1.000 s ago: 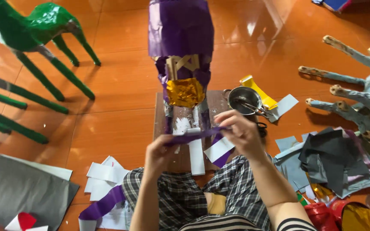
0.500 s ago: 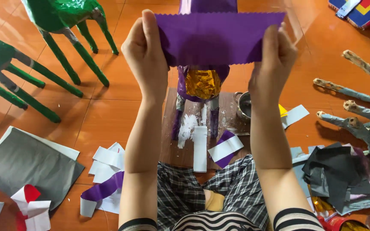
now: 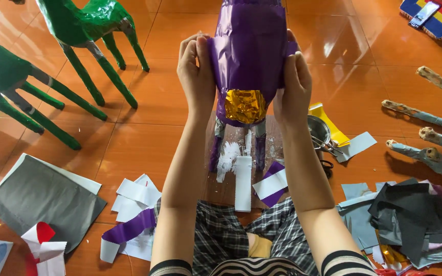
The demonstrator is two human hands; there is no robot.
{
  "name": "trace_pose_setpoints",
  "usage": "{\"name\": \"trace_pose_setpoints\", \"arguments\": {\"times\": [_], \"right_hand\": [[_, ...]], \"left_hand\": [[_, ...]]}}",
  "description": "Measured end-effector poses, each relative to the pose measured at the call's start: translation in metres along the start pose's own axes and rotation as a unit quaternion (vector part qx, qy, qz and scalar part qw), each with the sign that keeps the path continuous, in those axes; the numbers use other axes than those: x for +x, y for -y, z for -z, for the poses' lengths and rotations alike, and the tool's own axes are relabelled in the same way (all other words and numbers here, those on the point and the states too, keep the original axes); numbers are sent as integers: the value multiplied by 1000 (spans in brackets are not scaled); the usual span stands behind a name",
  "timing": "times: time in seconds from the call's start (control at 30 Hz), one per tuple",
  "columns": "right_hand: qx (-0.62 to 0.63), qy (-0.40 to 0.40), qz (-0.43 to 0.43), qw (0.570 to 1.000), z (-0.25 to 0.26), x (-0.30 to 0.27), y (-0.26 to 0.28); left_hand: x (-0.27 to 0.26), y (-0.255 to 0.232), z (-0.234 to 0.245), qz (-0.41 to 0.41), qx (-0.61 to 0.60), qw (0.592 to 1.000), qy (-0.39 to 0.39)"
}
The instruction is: Decorating a large paper-mache sculpture by cutting and adhering strips of colored paper and foil
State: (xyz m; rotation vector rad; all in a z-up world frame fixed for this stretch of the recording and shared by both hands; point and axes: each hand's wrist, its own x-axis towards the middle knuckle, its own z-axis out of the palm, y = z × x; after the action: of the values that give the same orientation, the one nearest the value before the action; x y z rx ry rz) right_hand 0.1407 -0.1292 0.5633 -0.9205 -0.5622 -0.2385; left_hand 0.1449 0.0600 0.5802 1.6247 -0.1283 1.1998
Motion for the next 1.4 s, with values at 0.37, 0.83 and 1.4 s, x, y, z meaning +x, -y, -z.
{"name": "trace_pose_setpoints", "arguments": {"times": [0.37, 0.83, 1.4], "right_hand": [[-339, 57, 244, 907, 10, 7, -15], [43, 5, 103, 994, 7, 2, -56], [-165, -58, 156, 972, 86, -21, -194]], "left_hand": [[-2, 18, -10, 73, -212, 972, 67], [-10, 27, -21, 55, -252, 963, 72], [-86, 73, -34, 154, -240, 958, 35]]}}
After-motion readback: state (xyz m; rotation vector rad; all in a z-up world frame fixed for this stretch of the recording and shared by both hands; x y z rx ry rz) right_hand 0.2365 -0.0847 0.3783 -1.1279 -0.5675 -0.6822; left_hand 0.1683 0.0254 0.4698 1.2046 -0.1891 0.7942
